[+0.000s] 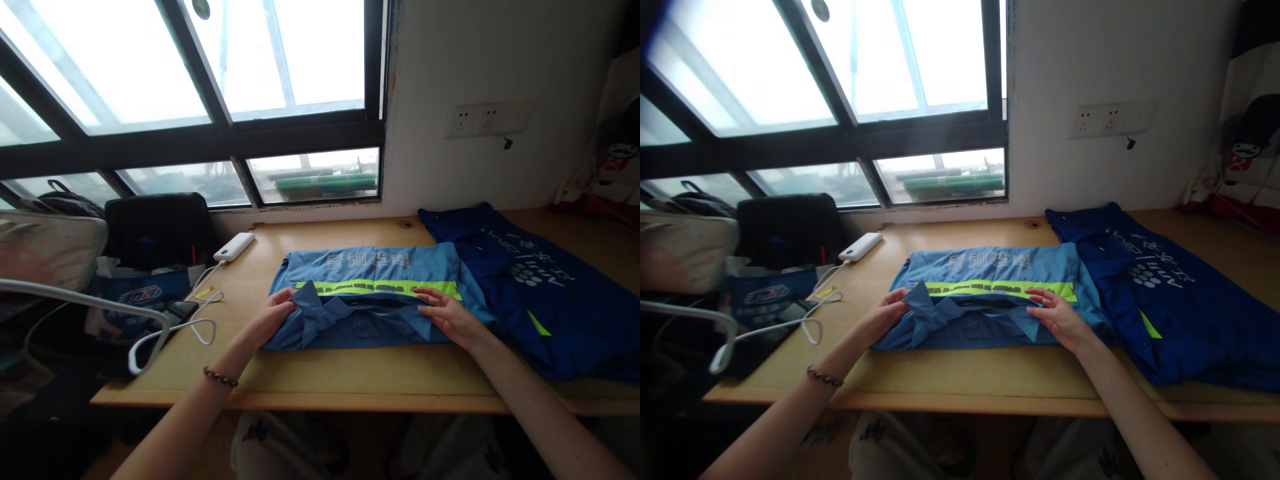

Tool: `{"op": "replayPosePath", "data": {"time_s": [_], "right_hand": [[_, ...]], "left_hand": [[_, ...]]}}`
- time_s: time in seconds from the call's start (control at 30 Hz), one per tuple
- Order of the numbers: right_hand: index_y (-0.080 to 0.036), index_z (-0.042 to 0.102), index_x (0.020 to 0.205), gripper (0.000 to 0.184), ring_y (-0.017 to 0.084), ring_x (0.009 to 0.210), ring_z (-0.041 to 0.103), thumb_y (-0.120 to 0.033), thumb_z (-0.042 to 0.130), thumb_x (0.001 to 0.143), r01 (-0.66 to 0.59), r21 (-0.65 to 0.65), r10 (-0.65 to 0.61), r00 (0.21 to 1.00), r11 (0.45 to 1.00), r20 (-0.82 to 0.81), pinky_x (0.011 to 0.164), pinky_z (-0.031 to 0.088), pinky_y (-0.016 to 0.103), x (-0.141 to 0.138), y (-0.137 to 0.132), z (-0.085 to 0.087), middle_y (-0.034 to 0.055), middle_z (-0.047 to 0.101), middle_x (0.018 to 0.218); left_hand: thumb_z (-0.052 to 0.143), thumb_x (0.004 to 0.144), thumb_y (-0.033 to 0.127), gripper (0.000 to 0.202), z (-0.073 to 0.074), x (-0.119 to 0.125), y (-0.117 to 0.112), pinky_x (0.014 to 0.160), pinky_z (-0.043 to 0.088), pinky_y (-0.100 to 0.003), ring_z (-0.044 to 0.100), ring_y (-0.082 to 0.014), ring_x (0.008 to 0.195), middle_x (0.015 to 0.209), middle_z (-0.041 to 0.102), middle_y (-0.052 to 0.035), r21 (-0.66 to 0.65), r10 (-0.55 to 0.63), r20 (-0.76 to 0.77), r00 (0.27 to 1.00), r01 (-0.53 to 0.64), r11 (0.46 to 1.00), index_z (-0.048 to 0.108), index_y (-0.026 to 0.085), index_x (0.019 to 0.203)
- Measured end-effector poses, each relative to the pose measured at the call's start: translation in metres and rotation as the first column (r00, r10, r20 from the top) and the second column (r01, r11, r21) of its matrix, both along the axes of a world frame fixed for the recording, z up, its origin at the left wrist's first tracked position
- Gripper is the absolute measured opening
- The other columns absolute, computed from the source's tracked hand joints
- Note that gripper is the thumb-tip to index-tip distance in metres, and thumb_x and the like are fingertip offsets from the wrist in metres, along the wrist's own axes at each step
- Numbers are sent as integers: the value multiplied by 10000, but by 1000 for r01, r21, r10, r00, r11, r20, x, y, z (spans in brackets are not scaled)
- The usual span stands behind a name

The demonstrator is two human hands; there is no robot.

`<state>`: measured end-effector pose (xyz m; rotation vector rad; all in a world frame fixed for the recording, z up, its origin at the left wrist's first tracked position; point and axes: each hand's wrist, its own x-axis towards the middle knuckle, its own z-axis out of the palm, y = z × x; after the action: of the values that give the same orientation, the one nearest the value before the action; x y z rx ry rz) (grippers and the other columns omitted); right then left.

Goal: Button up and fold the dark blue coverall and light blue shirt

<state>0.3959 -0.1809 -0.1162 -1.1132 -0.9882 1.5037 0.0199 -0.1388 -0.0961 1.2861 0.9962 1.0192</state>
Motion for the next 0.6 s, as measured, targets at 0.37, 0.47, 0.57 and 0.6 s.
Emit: {"op": "replayPosePath", "data": {"time_s": [0.37,0.47,0.57,0.6], "right_hand": [[-153,587,816,301,157,671,569,-393,609,635,60,221,-177,809,973,560,607,437,267,-47,23,12,42,618,766],[-153,592,838,276,163,677,566,-373,560,674,10,290,-229,639,957,734,616,417,269,-59,43,5,57,628,776],[-157,603,659,158,165,644,549,-298,537,682,-132,267,-176,471,955,864,600,384,259,-64,55,-7,44,617,656],[-158,597,629,141,162,636,542,-278,538,674,-162,259,-166,437,952,884,591,373,254,-64,56,-11,39,610,638]], "left_hand": [[397,748,550,459,3,50,0,547,411,-255,545,-151,600,666,535,-3,54,121,-484,867,-109,993,481,169,990],[454,756,453,345,-8,65,5,591,390,-287,536,-183,612,628,549,-18,243,202,-662,722,-48,969,511,163,935],[503,739,305,161,-16,76,8,666,377,-304,541,-208,716,711,584,-51,372,276,-694,665,3,928,541,170,818],[496,739,272,124,-19,77,9,683,375,-302,539,-206,741,741,589,-53,397,297,-666,685,-13,918,541,174,801]]}}
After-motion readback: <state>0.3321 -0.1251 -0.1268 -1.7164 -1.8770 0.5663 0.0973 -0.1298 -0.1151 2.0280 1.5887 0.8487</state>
